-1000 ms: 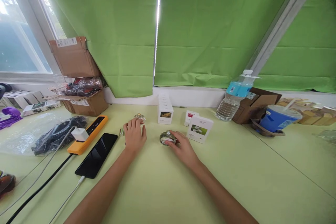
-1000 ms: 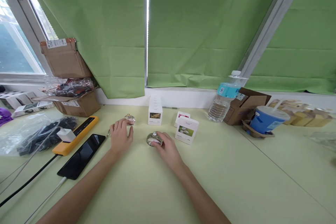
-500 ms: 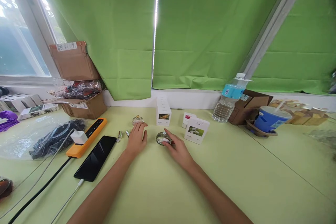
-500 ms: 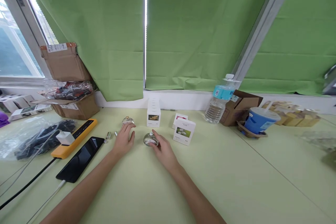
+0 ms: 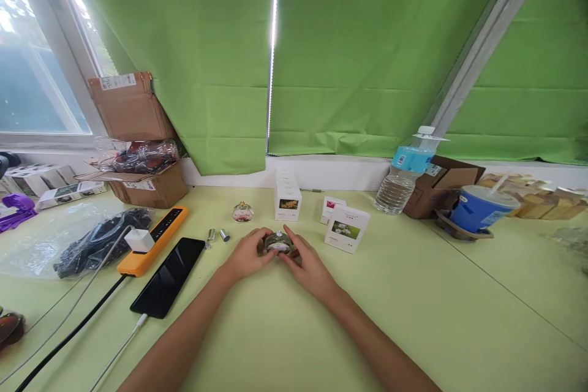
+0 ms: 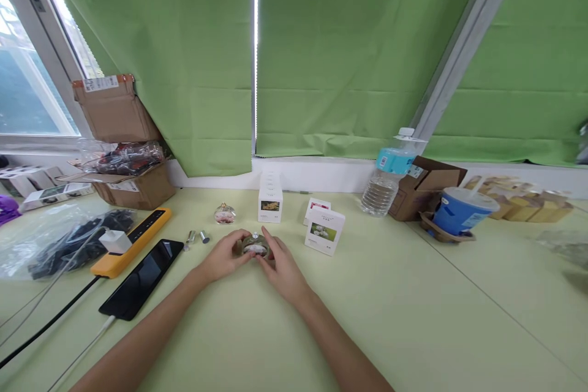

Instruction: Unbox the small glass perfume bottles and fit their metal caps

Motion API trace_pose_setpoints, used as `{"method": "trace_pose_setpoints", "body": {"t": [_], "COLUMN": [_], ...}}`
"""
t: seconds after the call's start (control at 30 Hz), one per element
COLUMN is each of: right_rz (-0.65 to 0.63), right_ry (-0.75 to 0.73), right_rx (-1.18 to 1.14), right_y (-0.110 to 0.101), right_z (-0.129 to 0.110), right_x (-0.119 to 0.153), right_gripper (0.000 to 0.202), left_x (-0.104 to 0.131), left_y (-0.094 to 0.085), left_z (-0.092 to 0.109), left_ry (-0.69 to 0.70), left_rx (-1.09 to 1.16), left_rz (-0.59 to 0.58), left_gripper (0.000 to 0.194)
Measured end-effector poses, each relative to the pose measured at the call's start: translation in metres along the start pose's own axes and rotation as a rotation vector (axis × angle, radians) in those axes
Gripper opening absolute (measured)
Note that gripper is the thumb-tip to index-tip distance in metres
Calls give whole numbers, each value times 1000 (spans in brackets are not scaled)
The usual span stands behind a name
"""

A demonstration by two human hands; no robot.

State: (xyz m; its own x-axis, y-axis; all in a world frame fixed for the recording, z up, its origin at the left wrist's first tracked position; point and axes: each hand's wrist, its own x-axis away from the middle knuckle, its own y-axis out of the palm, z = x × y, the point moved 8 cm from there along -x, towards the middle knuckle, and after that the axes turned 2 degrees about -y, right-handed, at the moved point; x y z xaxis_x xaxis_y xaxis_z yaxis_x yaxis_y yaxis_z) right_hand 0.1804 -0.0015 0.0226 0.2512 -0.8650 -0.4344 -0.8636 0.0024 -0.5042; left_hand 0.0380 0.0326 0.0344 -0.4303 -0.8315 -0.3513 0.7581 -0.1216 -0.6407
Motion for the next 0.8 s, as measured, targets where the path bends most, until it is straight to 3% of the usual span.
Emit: {"method": "trace_pose_setpoints", "body": {"t": [0.4,0.8], "right_rz": [46,40], "right_ry": [64,52], "right_rx": [45,57], "right_y": [-8,-8], "right_z": [13,13], "right_x": [2,4], "right_gripper": [49,49], "left_x": [-8,-6], "left_y": [-15,-26], "left_z": [-57,-61], "left_ry": [-152,-118], "left_rx": [-31,-143], "left_rz": [222,309], "left_gripper": [41,46]}}
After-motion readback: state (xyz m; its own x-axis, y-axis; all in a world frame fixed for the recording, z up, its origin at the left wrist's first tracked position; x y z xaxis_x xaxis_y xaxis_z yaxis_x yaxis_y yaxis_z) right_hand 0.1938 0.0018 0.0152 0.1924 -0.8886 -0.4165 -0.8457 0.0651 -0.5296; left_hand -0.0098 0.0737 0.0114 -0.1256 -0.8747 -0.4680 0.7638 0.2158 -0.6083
